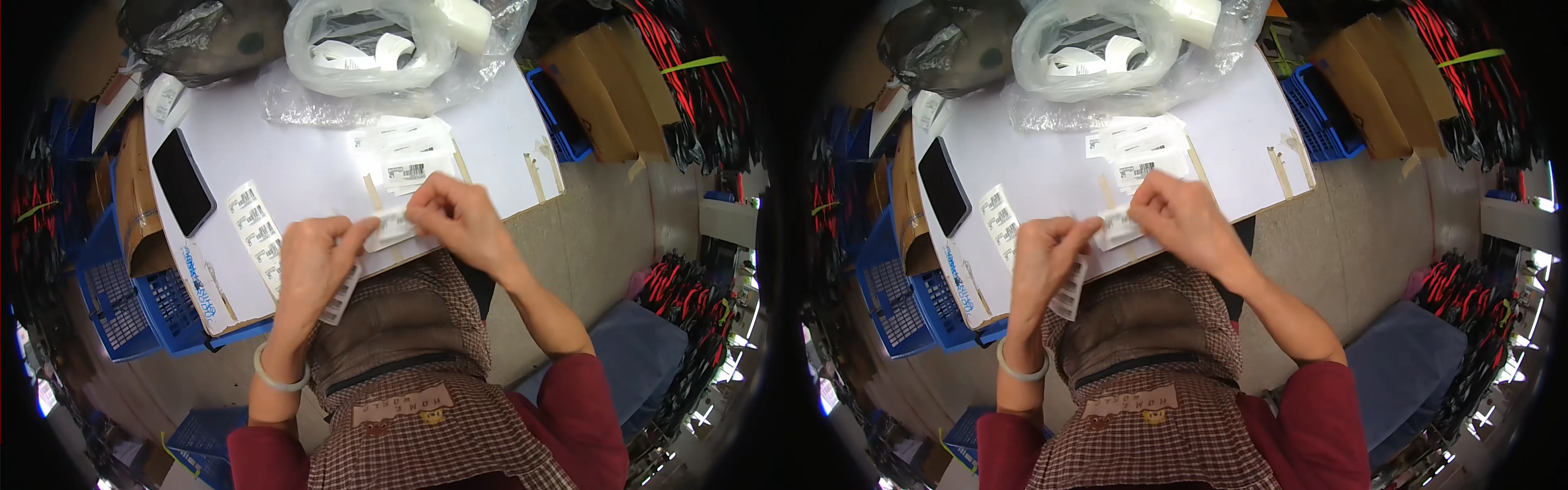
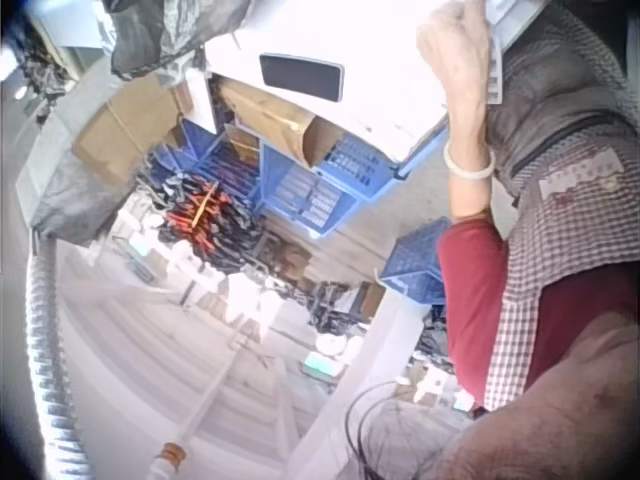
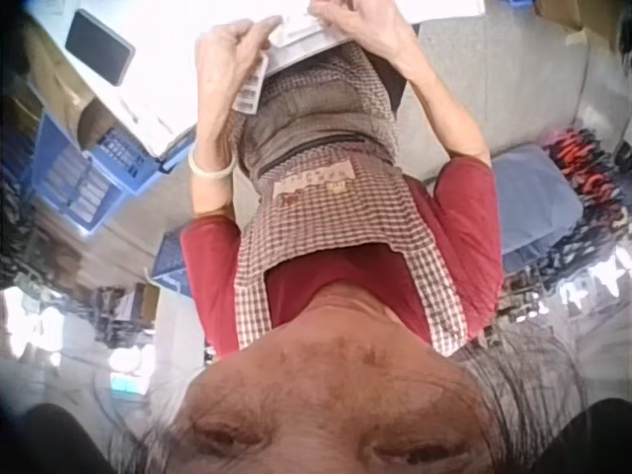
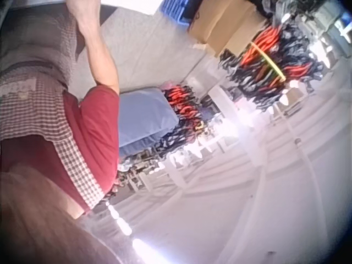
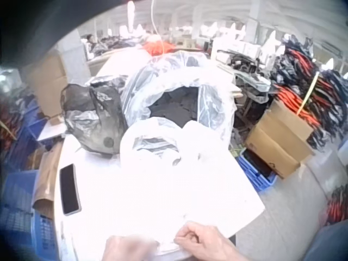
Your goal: The person stands at a workbench in a factory setting and repeatedly applies white adhesive labels to a stack of white rectangular objects. They peel each label from a roll, align it on the object, and smooth it down with their fingers. The process is repetitive and involves handling the labels and objects one at a time.
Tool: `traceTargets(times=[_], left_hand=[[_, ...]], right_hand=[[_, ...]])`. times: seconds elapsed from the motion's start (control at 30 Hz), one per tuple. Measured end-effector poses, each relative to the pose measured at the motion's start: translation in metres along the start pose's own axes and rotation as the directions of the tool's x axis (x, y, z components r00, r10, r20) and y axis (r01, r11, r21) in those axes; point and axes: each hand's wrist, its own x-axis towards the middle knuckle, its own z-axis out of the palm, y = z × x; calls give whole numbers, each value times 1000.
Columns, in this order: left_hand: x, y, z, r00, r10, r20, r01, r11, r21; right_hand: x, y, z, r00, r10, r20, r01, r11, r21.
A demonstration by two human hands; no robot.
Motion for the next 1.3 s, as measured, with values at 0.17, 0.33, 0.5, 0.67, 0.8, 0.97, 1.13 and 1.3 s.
traceTargets(times=[0.17,0.33,0.5,0.67,0.8,0.97,1.13,1.3], left_hand=[[51,18,3,985,174,17,-163,876,455],[80,24,11,982,61,180,-147,847,512],[71,7,-12,940,11,341,21,996,-90],[25,21,-42,926,112,360,85,869,-488],[-4,9,-33,957,181,225,-2,784,-621],[-20,-1,-20,984,119,135,-2,755,-655],[-37,1,-17,990,-49,131,113,833,-541],[-45,-34,-29,972,-186,146,222,931,-290]], right_hand=[[36,19,-9,979,-106,-173,41,938,-345],[49,3,-18,985,-36,-167,-94,702,-706],[14,-11,0,929,-350,-122,311,915,-259],[0,-15,29,909,-388,-155,402,913,70],[-5,-17,32,950,-275,-149,306,915,261],[-14,-17,27,978,-196,-71,208,908,362],[-18,-18,21,915,-349,-205,374,922,99],[-14,-9,-17,999,51,13,-51,866,498]])
